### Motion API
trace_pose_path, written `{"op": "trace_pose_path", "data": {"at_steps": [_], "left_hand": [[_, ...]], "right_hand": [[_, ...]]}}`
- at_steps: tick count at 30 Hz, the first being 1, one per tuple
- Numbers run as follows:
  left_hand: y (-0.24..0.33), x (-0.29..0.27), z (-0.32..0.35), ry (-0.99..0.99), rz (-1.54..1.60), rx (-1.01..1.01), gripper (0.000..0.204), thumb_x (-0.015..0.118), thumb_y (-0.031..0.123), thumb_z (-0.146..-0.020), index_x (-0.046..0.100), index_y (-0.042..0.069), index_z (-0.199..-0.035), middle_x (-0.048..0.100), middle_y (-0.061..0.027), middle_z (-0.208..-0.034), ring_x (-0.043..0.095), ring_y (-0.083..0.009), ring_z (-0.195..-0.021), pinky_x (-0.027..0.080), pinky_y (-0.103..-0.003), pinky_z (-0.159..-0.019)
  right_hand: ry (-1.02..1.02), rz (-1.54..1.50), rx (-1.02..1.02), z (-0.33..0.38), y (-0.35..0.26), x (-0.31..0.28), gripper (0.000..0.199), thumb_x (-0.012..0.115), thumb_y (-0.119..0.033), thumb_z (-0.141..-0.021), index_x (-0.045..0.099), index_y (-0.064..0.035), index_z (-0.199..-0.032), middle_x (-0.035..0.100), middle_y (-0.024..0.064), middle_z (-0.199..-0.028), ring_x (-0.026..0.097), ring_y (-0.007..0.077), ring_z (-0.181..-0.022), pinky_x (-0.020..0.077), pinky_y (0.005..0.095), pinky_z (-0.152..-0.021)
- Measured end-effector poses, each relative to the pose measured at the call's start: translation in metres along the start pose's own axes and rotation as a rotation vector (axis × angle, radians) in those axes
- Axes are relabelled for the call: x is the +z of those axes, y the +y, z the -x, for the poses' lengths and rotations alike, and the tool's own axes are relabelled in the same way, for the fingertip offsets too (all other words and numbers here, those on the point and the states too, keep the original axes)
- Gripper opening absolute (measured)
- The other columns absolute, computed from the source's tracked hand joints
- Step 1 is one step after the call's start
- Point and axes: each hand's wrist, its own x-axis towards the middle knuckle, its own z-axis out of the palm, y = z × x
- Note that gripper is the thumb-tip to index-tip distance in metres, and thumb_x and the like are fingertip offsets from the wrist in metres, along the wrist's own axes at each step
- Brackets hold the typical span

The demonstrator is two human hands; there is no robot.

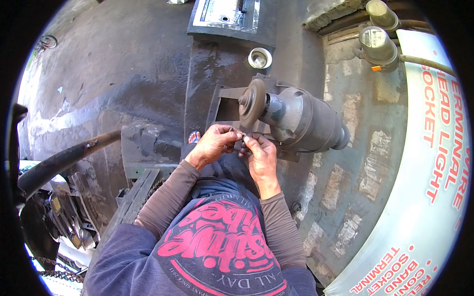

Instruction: The person assembles small metal parts at a workbench, then moves to a bench grinder to smooth the edges of a metal piece. The person holds the part against the spinning wheel with both hands, rotating it to grind different sides.

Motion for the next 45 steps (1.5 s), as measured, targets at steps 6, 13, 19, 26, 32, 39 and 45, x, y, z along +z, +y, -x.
{"op": "trace_pose_path", "data": {"at_steps": [6, 13, 19, 26, 32, 39, 45], "left_hand": [[-0.004, 0.007, 0.001, 0.078, 0.187, -0.007, 0.014, 0.068, 0.018, -0.097, 0.068, 0.005, -0.093, 0.058, 0.0027, -0.076, 0.049, -0.0070, -0.065, 0.039, -0.024, -0.058], [-0.015, 0.009, -0.007, 0.030, 0.373, -0.009, 0.014, 0.065, 0.017, -0.098, 0.068, 0.004, -0.097, 0.067, -0.0024, -0.085, 0.059, -0.0088, -0.073, 0.041, -0.023, -0.058], [-0.011, -0.002, -0.005, 0.001, 0.176, -0.014, 0.013, 0.063, 0.016, -0.098, 0.069, 0.007, -0.093, 0.063, 0.0007, -0.080, 0.057, -0.0085, -0.070, 0.041, -0.025, -0.057], [-0.014, -0.003, -0.009, 0.035, 0.287, -0.007, 0.014, 0.066, 0.017, -0.097, 0.069, 0.005, -0.092, 0.063, -0.0010, -0.079, 0.056, -0.0095, -0.067, 0.041, -0.026, -0.057], [-0.012, 0.010, -0.011, 0.058, 0.365, -0.024, 0.012, 0.066, 0.016, -0.097, 0.070, 0.005, -0.091, 0.061, 0.0011, -0.076, 0.051, -0.0073, -0.064, 0.038, -0.024, -0.056], [-0.005, 0.000, -0.005, -0.010, 0.095, 0.025, 0.015, 0.066, 0.020, -0.096, 0.065, 0.007, -0.087, 0.058, 0.0017, -0.075, 0.052, -0.0074, -0.065, 0.039, -0.025, -0.055], [-0.006, 0.007, -0.003, 0.037, 0.216, 0.047, 0.015, 0.066, 0.019, -0.096, 0.068, 0.006, -0.089, 0.059, 0.0021, -0.075, 0.049, -0.0070, -0.062, 0.038, -0.024, -0.055]], "right_hand": [[0.126, 0.058, -0.037, -0.019, 0.009, -0.002, 0.011, 0.066, -0.007, -0.094, 0.066, 0.0006, -0.102, 0.067, 0.0048, -0.087, 0.059, 0.0148, -0.072, 0.0505, 0.0312, -0.066], [0.123, -0.004, -0.210, -0.017, 0.015, 0.014, 0.011, 0.068, -0.002, -0.092, 0.067, 0.0023, -0.102, 0.068, 0.0062, -0.091, 0.061, 0.0134, -0.073, 0.0511, 0.0283, -0.067], [-0.026, -0.058, -0.041, -0.006, 0.010, 0.005, 0.012, 0.068, -0.005, -0.093, 0.067, 0.0026, -0.102, 0.068, 0.0072, -0.090, 0.062, 0.0158, -0.074, 0.0530, 0.0313, -0.069], [0.108, 0.010, -0.035, -0.024, 0.011, 0.003, 0.010, 0.067, -0.005, -0.092, 0.067, 0.0030, -0.099, 0.067, 0.0066, -0.086, 0.061, 0.0151, -0.070, 0.0506, 0.0305, -0.064], [0.157, 0.041, -0.218, -0.020, 0.016, 0.013, 0.011, 0.067, -0.004, -0.092, 0.067, 0.0036, -0.100, 0.068, 0.0068, -0.089, 0.061, 0.0149, -0.072, 0.0510, 0.0306, -0.066], [-0.031, -0.070, -0.009, -0.005, 0.005, 0.003, 0.014, 0.067, -0.004, -0.093, 0.066, 0.0033, -0.104, 0.069, 0.0075, -0.091, 0.062, 0.0154, -0.074, 0.0517, 0.0314, -0.068], [0.067, -0.032, -0.028, -0.023, 0.011, -0.001, 0.011, 0.068, -0.004, -0.092, 0.067, 0.0036, -0.101, 0.070, 0.0085, -0.091, 0.062, 0.0157, -0.074, 0.0512, 0.0316, -0.068]]}}
